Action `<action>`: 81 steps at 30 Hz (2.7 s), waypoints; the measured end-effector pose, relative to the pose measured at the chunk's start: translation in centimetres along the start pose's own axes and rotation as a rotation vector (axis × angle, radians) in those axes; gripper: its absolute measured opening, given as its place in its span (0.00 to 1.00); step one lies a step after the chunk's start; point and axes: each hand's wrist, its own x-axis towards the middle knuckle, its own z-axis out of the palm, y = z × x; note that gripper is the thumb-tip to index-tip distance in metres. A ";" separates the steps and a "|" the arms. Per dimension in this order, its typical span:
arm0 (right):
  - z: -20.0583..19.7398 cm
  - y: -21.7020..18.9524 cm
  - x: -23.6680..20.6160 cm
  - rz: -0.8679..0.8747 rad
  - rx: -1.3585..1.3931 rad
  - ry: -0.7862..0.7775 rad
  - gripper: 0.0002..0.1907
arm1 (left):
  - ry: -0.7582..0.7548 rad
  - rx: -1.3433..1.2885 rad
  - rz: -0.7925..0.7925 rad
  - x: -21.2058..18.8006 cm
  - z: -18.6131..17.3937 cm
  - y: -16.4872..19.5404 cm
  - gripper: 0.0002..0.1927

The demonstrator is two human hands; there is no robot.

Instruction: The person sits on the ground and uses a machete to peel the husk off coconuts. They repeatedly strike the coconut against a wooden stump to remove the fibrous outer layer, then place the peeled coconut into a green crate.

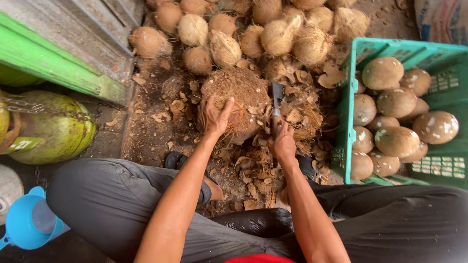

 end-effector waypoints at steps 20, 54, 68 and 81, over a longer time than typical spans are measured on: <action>-5.3 1.0 -6.7 0.078 0.680 -0.492 0.20 | -0.076 -0.003 -0.244 -0.4 0.2 0.2 0.49; -4.5 -7.5 -9.4 -0.163 0.859 0.005 0.14 | 0.042 -0.175 -0.349 0.8 2.6 0.2 0.36; -3.5 -7.9 -8.6 -0.037 0.548 -0.225 0.11 | 0.120 -0.185 -0.225 0.7 3.6 1.0 0.34; -2.6 -6.8 -7.7 0.077 0.587 -0.205 0.18 | 0.185 -0.113 -0.094 0.0 5.6 0.5 0.30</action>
